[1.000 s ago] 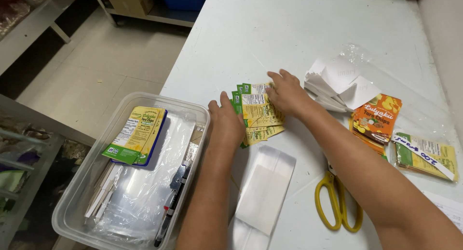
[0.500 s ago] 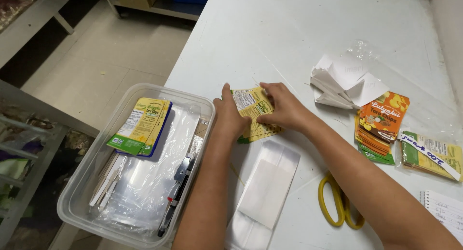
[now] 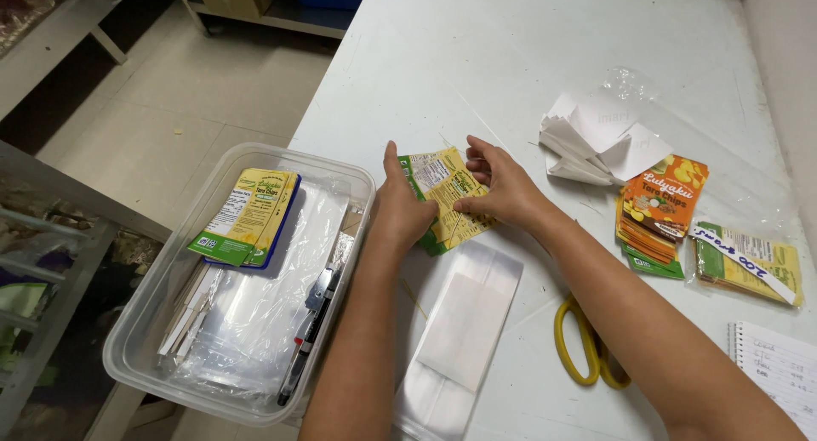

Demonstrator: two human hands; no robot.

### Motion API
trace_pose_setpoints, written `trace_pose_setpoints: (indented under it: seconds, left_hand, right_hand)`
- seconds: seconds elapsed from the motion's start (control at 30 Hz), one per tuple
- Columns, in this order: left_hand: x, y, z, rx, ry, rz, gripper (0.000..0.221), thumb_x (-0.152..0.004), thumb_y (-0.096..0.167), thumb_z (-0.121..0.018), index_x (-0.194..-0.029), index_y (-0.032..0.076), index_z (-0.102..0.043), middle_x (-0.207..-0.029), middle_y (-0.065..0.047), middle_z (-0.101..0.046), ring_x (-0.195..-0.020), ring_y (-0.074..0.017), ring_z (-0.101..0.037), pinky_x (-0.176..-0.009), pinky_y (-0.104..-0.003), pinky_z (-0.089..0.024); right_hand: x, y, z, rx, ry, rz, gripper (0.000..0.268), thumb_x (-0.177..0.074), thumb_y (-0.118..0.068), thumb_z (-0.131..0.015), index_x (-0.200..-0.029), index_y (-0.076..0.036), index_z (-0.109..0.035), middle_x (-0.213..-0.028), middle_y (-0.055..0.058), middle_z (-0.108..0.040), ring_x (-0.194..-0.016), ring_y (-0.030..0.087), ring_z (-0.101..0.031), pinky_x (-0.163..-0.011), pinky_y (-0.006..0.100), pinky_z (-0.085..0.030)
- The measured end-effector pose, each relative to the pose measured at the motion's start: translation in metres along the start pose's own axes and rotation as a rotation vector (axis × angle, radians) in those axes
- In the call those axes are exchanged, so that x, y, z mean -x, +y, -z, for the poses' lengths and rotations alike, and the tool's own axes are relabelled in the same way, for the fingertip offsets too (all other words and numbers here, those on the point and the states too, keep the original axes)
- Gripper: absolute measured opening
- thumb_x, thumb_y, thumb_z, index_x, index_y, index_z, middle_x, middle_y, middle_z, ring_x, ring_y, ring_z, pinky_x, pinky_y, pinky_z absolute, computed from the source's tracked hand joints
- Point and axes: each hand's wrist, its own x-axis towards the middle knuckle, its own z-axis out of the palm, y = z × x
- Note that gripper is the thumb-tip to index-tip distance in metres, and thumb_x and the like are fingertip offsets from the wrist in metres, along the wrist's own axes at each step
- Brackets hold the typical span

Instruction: Pairing product packets with paper slips and inserting them into clear plastic bags, using scissors to separate packets.

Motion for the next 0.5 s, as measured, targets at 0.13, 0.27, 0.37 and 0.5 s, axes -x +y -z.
trace_pose_setpoints:
  seconds: [0.13,0.27,0.37,0.5]
  left_hand:
    - [0.025,0.014,0.002,0.039,0.002,-0.017,0.106,-0.086,-0.012,-0.060,-0.163,0.010,0.009,-0.145,-0.042,-0.045,-0.124,-0.0586,-0.056,-0.097,-0.067,-0.054]
    - [0.018,-0.003,-0.007,0.081,0.078,-0.143,0.106,-0.086,-0.010,-0.061,-0.164,0.015,0.006,-0.138,-0.038,-0.054,-0.118,-0.0563,-0.062,-0.094,-0.065,-0.055]
    - [0.013,-0.010,-0.015,0.032,0.216,-0.398,0.104,-0.086,-0.011,-0.064,-0.165,0.019,-0.004,-0.124,-0.033,-0.065,-0.112,-0.0545,-0.066,-0.091,-0.063,-0.056]
    - [0.005,-0.023,-0.020,0.040,0.376,-0.727,0.090,-0.091,-0.011,-0.064,-0.165,0.019,-0.023,-0.107,-0.022,-0.074,-0.104,-0.0440,-0.072,-0.092,-0.055,-0.057]
  right_hand:
    - [0.003,0.003,-0.002,-0.038,0.016,0.016,0.111,-0.067,0.006,-0.092,-0.158,0.005,-0.028,-0.147,0.028,-0.042,-0.139,0.037,-0.048,-0.116,0.037,-0.046]
    - [0.009,-0.010,-0.001,-0.126,0.040,0.059,0.108,-0.072,0.002,-0.090,-0.159,0.004,-0.025,-0.144,0.029,-0.046,-0.138,0.040,-0.049,-0.119,0.044,-0.042]
    - [0.015,-0.027,0.001,-0.250,0.082,0.104,0.090,-0.077,0.003,-0.084,-0.153,-0.001,-0.037,-0.132,0.025,-0.057,-0.129,0.039,-0.057,-0.116,0.048,-0.044]
    - [0.010,-0.023,0.006,-0.334,0.205,0.242,0.048,-0.081,0.002,-0.083,-0.124,-0.010,-0.068,-0.106,0.003,-0.070,-0.106,0.016,-0.067,-0.106,0.036,-0.053]
